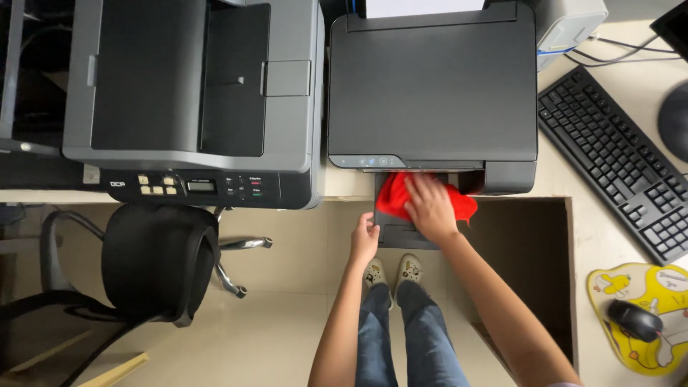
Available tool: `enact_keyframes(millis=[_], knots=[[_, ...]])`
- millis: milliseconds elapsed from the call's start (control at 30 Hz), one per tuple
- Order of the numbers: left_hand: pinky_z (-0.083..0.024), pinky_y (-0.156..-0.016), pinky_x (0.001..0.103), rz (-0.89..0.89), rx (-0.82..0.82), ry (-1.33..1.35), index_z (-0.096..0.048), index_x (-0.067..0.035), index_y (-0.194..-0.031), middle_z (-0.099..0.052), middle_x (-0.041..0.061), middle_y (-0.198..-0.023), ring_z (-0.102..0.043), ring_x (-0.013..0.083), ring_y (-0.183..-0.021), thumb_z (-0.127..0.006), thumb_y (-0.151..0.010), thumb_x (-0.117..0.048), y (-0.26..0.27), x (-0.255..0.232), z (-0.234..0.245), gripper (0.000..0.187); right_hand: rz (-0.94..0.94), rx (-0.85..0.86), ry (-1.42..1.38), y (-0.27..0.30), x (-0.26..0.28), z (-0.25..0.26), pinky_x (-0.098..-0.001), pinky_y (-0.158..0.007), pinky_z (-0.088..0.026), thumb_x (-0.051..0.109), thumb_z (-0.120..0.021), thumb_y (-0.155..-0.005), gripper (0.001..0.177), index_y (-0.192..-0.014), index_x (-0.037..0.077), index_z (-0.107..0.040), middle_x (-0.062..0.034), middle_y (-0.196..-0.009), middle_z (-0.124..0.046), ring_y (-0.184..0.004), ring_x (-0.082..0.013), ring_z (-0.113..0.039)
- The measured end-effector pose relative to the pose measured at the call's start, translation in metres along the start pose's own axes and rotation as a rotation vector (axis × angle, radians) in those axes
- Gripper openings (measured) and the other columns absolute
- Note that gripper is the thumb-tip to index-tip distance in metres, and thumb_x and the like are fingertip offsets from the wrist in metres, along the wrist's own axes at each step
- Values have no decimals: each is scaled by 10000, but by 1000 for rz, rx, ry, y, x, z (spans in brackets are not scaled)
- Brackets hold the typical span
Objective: The person cleans a printer using a red cloth. They wipe the top surface, open the lid to clean the glass scanner, and then wipe the front output tray area.
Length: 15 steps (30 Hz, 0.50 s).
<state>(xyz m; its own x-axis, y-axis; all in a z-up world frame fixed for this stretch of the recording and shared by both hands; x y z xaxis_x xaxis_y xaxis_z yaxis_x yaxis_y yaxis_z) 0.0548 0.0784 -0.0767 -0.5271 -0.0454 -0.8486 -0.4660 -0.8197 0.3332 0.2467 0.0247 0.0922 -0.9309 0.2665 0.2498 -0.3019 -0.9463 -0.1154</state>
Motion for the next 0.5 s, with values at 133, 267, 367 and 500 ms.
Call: enact_keyframes(millis=[133, 267, 367, 500], knots=[[-575, -766, 371, 39, -16, 28, -556, -100, -1333, -725, 111, -1026, -727, 234, -848, -677, -946, -118, 0, 2, -4, 406, 230, 58, 1, 29, 29, 13, -495, -1165, -309, 455, -587, -909, 718, -1488, 49, -459, -197, -1556, -428, -1408, -363, -421], [-572, -758, 372, 47, -33, 50, -564, -98, -1334, -721, 111, -1035, -710, 234, -844, -650, -940, -88, -1, 10, -2, 403, 290, 60, -4, 29, 16, -1, -475, -1155, -319, 479, -592, -887, 729, -1485, 75, -489, -174, -1556, -451, -1404, -334, -438], [-573, -749, 370, 8, -40, 29, -565, -97, -1331, -711, 118, -1009, -708, 234, -828, -679, -924, -95, 0, 10, -3, 422, 110, -7, -16, 8, -11, -12, -483, -1165, -339, 449, -578, -955, 639, -1464, 63, -544, -182, -1510, -507, -1369, -353, -472], [-574, -748, 363, -20, -25, 8, -578, -103, -1310, -715, 104, -974, -714, 225, -809, -705, -915, -115, -1, 12, 0, 416, -179, -33, 189, -21, -21, -24, -539, -1191, -333, 443, -560, -1010, 554, -1363, 18, -603, -213, -1400, -564, -1315, -403, -503]])
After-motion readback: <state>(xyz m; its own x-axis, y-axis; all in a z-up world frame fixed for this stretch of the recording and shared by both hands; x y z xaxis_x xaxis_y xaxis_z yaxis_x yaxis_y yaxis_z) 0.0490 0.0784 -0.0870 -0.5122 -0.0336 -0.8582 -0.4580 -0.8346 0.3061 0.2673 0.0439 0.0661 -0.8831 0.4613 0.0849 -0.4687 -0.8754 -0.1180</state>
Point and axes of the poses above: each hand's wrist, its own y-axis away from the middle knuckle, its own z-axis out of the back of the hand, x = y × z, the point moved 10 cm from there along -y, towards the middle knuckle
